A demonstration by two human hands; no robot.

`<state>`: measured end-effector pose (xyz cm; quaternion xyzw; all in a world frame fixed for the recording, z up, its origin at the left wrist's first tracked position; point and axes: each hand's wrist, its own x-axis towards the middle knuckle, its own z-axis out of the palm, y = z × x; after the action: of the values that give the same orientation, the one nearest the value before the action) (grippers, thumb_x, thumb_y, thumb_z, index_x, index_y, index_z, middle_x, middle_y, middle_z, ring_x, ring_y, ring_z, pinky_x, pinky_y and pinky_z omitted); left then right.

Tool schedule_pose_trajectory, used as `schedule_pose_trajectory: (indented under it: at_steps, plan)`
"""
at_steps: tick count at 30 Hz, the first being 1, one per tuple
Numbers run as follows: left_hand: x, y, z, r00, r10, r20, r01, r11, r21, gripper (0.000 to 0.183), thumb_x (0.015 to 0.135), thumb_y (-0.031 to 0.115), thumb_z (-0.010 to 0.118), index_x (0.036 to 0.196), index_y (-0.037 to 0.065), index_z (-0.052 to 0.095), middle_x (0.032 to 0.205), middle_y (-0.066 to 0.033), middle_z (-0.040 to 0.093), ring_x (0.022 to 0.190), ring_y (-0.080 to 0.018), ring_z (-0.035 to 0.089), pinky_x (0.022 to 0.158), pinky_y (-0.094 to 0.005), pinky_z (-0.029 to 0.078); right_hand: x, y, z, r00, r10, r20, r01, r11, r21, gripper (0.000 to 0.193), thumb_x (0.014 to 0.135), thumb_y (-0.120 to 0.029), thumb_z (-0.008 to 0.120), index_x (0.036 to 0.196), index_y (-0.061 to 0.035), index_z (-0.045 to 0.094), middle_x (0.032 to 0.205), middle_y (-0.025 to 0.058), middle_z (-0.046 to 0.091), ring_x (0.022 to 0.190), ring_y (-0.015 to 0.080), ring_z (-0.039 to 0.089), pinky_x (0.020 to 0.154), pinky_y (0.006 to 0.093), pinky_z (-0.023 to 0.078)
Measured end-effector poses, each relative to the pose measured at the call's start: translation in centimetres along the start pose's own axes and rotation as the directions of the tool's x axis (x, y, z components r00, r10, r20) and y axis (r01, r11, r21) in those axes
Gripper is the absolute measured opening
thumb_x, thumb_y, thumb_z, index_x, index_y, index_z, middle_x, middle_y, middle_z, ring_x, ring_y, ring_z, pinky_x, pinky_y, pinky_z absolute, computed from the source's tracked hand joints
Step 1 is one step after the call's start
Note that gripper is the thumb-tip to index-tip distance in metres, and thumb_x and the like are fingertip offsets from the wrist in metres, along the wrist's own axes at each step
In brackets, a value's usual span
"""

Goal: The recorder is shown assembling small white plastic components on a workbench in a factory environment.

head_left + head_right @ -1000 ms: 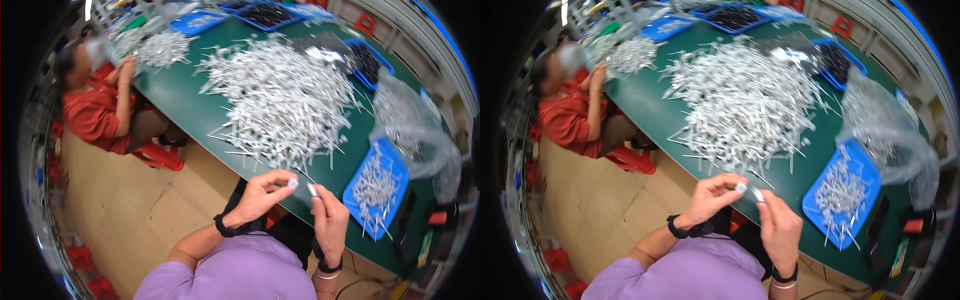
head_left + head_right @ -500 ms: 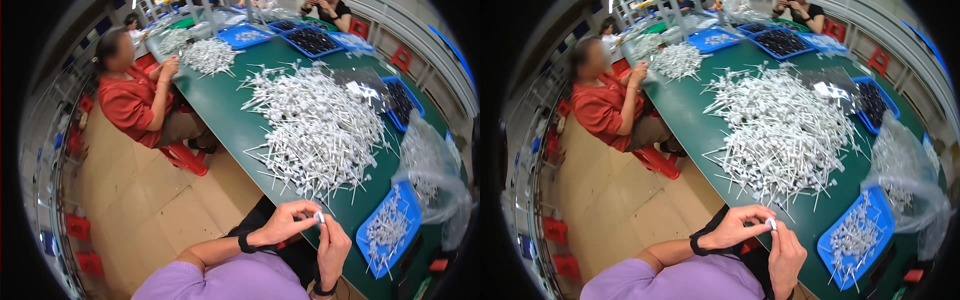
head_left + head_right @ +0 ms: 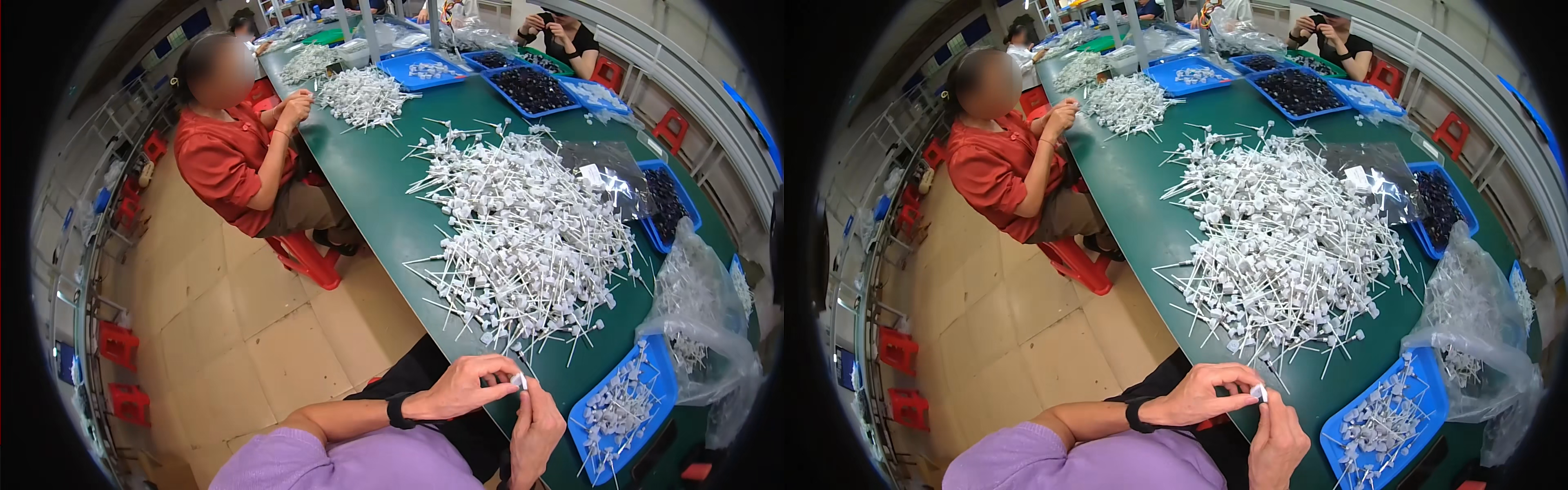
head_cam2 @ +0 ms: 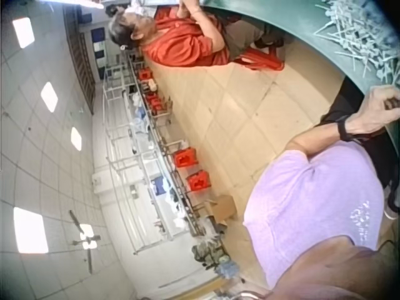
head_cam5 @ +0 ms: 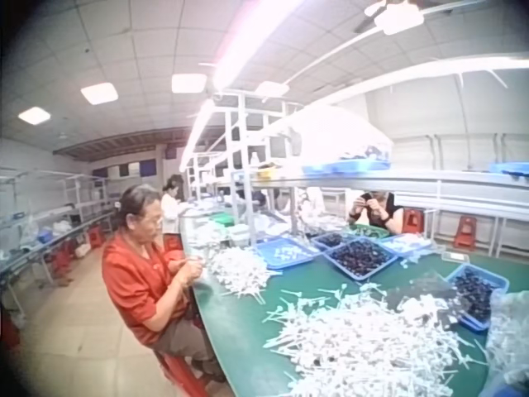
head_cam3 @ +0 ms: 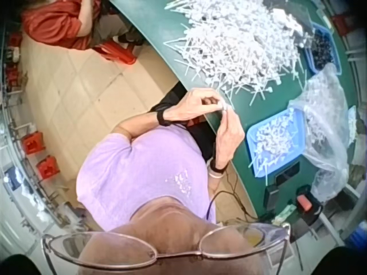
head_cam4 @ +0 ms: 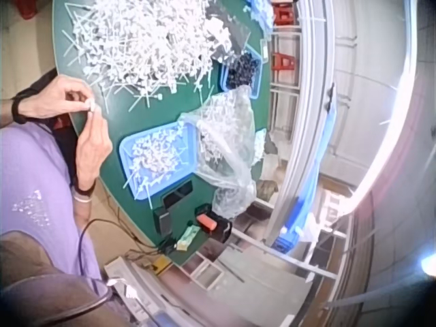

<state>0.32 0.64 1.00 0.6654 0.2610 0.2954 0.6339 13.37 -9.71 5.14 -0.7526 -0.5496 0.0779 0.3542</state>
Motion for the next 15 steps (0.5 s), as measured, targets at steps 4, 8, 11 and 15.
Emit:
schedule_pose_trajectory:
  at_steps: [4,8,11,15]
  plan:
    - [-0.3,-0.3,0.1,0.997,0.05,-0.065,-0.05,0.999,0.002,0.021,0.09,0.007,0.07,0.11,-0.001,0.069,0.103,-0.0088,0.07,0.081,-0.013,0.067,0.068,-0.0255,0.054,-0.4,-0.6,-0.2,1.0,-0.002,-0.025,0.001,1.0,-0.019,0.02,0.093,-0.002,0.06,0.112,-0.0018,0.068,0.079,0.0176,0.063,0.065,0.0343,0.061,0.058,0.0422,0.045]
    - [-0.6,0.0,0.2,0.997,0.056,-0.046,-0.056,0.998,-0.006,0.022,0.091,0.007,0.071,0.112,-0.001,0.07,0.108,-0.0086,0.07,0.082,-0.0103,0.067,0.072,-0.023,0.055,-0.7,-1.3,0.0,0.999,-0.007,-0.039,0.006,1.0,-0.006,0.019,0.093,-0.002,0.06,0.111,-0.0029,0.068,0.079,0.0186,0.063,0.068,0.0372,0.062,0.059,0.0439,0.045]
    - [-1.0,-0.1,0.1,1.0,0.01,-0.015,-0.01,1.0,-0.01,0.022,0.091,0.008,0.071,0.111,-0.001,0.07,0.108,-0.0083,0.07,0.082,-0.0096,0.067,0.071,-0.0234,0.055,-0.9,-1.7,-0.3,1.0,0.0,-0.008,-0.001,0.999,-0.045,0.019,0.093,-0.003,0.06,0.11,-0.004,0.068,0.079,0.0185,0.063,0.067,0.037,0.061,0.058,0.0443,0.045]
    - [-1.6,-0.1,0.1,1.0,-0.016,-0.017,0.016,1.0,-0.023,0.021,0.092,0.009,0.071,0.11,-0.001,0.07,0.108,-0.008,0.07,0.082,-0.0092,0.067,0.069,-0.0236,0.055,-1.5,-2.0,-0.4,1.0,0.026,0.013,-0.025,0.996,-0.081,0.019,0.093,-0.004,0.061,0.11,-0.0051,0.068,0.077,0.018,0.062,0.067,0.0368,0.061,0.058,0.0448,0.044]
